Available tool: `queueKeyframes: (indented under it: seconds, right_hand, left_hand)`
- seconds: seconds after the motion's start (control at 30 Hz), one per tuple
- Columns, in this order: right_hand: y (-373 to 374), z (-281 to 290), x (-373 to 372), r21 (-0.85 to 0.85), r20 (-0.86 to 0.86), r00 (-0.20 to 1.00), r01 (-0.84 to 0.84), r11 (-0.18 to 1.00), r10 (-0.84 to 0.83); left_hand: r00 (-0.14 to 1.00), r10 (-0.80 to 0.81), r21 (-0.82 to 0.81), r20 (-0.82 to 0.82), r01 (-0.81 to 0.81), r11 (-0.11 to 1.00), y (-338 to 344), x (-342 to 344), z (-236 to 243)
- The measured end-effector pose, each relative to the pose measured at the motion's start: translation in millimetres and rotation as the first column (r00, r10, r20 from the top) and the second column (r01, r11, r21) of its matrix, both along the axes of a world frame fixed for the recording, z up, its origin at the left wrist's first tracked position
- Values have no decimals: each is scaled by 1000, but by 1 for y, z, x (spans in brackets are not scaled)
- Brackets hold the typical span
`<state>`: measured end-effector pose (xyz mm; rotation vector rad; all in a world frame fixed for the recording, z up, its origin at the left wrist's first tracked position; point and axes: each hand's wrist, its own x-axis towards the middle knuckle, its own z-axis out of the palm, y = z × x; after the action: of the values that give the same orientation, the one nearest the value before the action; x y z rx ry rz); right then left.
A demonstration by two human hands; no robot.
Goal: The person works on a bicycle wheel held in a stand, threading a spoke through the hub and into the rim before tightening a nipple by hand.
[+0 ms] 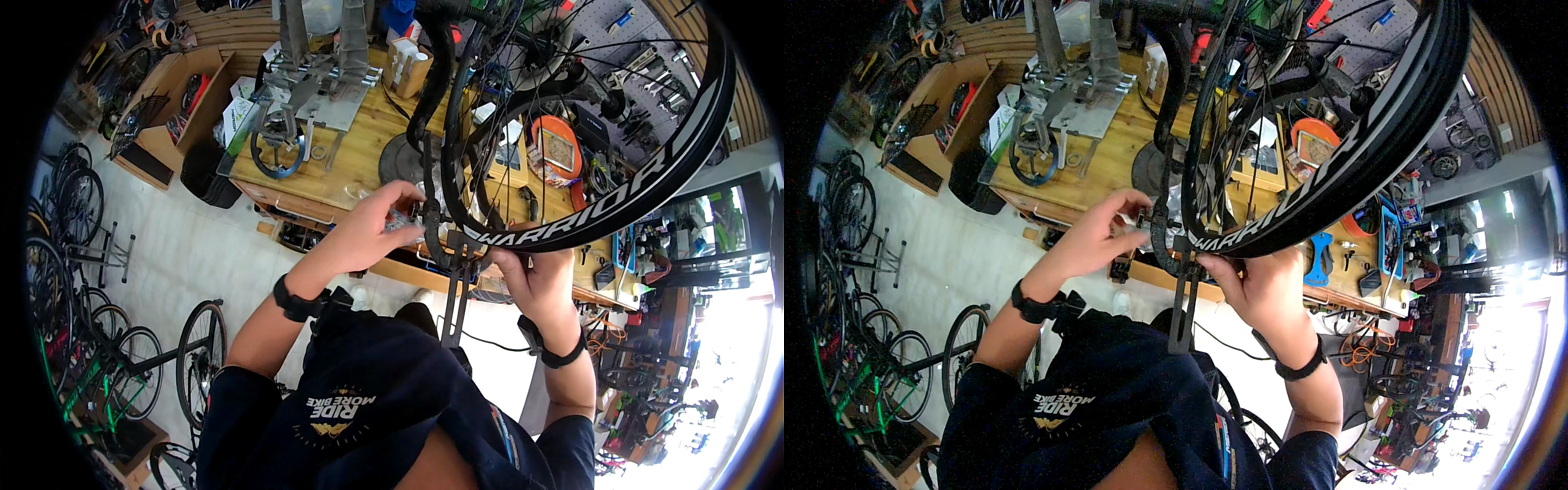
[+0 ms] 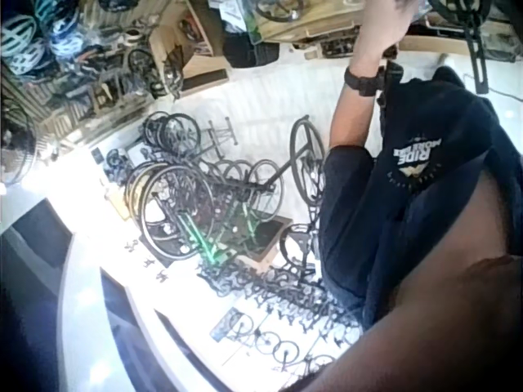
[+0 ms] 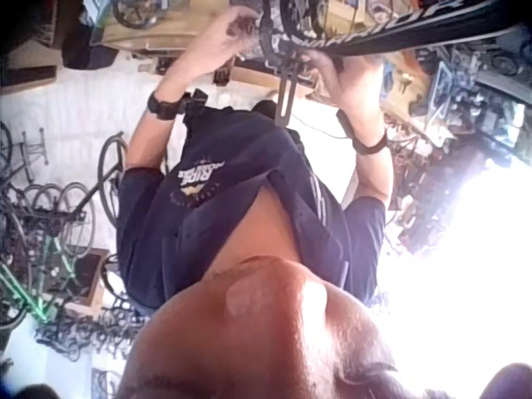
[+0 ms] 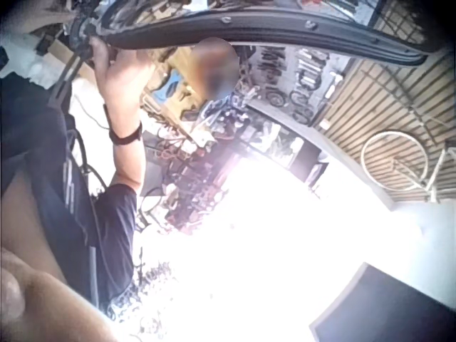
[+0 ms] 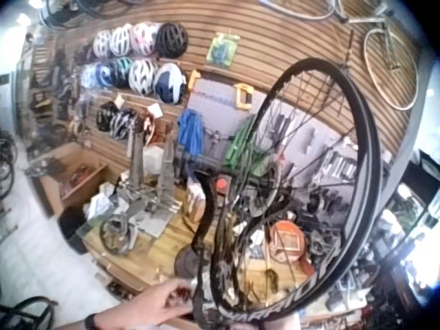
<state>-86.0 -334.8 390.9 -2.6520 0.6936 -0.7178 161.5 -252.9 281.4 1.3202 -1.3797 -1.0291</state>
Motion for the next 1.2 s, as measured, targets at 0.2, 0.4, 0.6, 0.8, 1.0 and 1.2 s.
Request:
queueKeyframes:
  seconds: [0.2, 0.4, 0.6, 0.8, 1.0, 1.2]
  right_hand:
    - [4, 8, -2, 41, 24, 999, 20, 999, -21]
    - [1, -4, -2, 34, 77, 997, 16, 999, -18]
    - [0, -9, -5, 65, 35, 999, 16, 998, -18]
    - [-4, -11, -1, 28, -22, 1000, -3, 1000, 4]
    - [-12, 31, -8, -72, 181, 984, 19, 997, -5]
    - [-19, 139, 13, -308, 442, 891, 257, 916, -102]
  left_hand:
    - [992, 122, 104, -13, -120, 987, -1, -8, 13]
    - [965, 255, -78, -61, -259, 963, 2, -9, 15]
    - [985, 171, -304, -13, -167, 938, 0, -7, 13]
    - [989, 141, 66, 41, -144, 987, -6, -5, 3]
    - [957, 227, 69, -180, -218, 973, -1, -2, -1]
    - [948, 282, -120, -145, -300, 946, -6, -6, 14]
